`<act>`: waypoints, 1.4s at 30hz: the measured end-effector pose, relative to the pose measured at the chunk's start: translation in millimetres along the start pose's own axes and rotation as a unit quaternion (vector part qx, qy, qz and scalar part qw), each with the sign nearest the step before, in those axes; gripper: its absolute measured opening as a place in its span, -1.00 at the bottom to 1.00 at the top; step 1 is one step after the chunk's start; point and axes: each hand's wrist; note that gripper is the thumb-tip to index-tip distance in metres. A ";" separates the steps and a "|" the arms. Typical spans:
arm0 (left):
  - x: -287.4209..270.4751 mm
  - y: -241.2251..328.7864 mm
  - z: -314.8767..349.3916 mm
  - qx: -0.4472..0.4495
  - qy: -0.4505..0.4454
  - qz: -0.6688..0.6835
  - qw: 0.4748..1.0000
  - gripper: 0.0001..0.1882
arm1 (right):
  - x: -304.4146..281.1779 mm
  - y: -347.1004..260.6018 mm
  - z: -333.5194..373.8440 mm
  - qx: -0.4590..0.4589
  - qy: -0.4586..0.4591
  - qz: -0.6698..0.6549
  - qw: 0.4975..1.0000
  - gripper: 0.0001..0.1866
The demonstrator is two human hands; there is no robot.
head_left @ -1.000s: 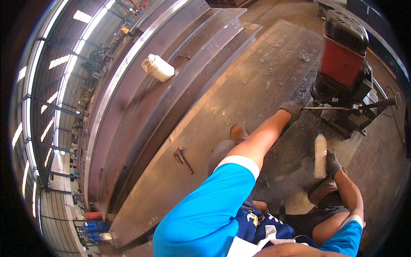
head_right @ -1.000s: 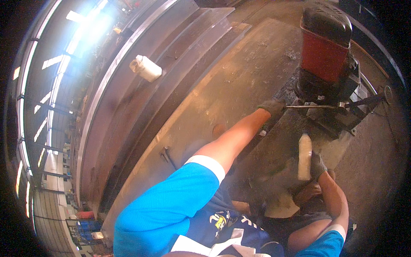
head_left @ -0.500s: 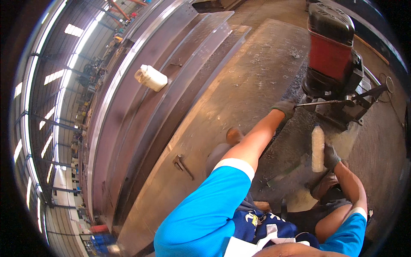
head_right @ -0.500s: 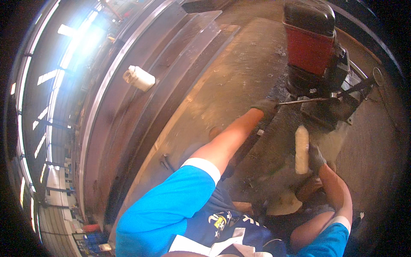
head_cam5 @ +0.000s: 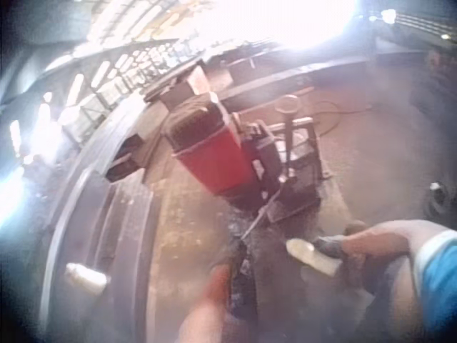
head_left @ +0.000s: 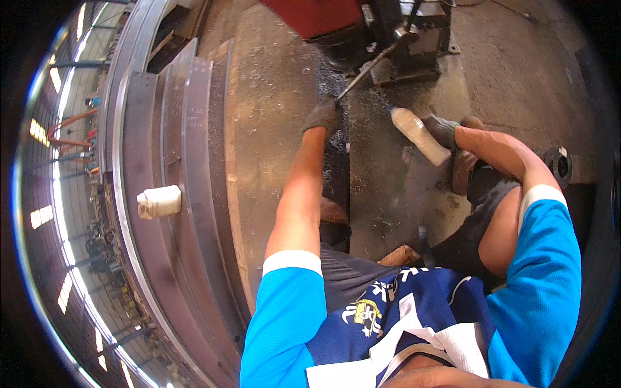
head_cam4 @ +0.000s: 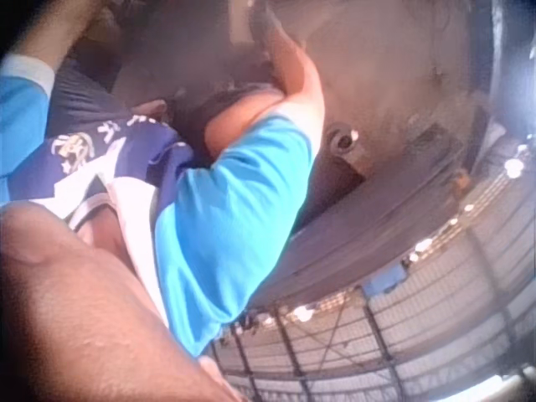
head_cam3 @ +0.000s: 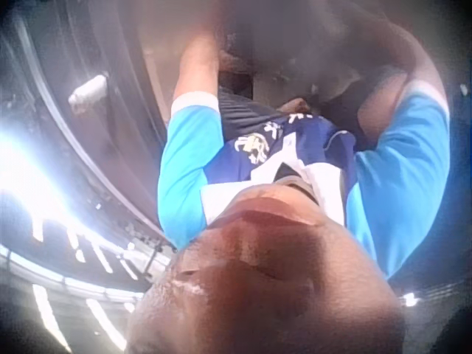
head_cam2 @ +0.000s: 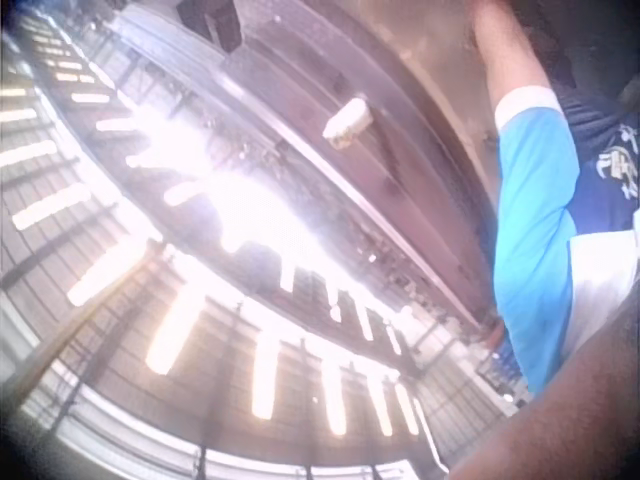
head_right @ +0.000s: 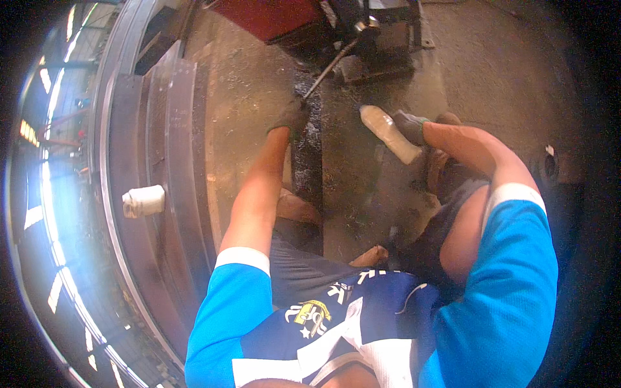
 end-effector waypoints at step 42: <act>-9.2 15.2 21.1 0.005 0.025 0.010 1.000 -0.60 | 8.4 -1.8 -0.9 0.111 -0.111 -0.450 0.879 -0.49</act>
Point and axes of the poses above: each hand's wrist, its own z-axis away from the middle knuckle, its own x-axis out of the palm, y = z × x, and after that the axes turned 5 degrees about x, right-handed
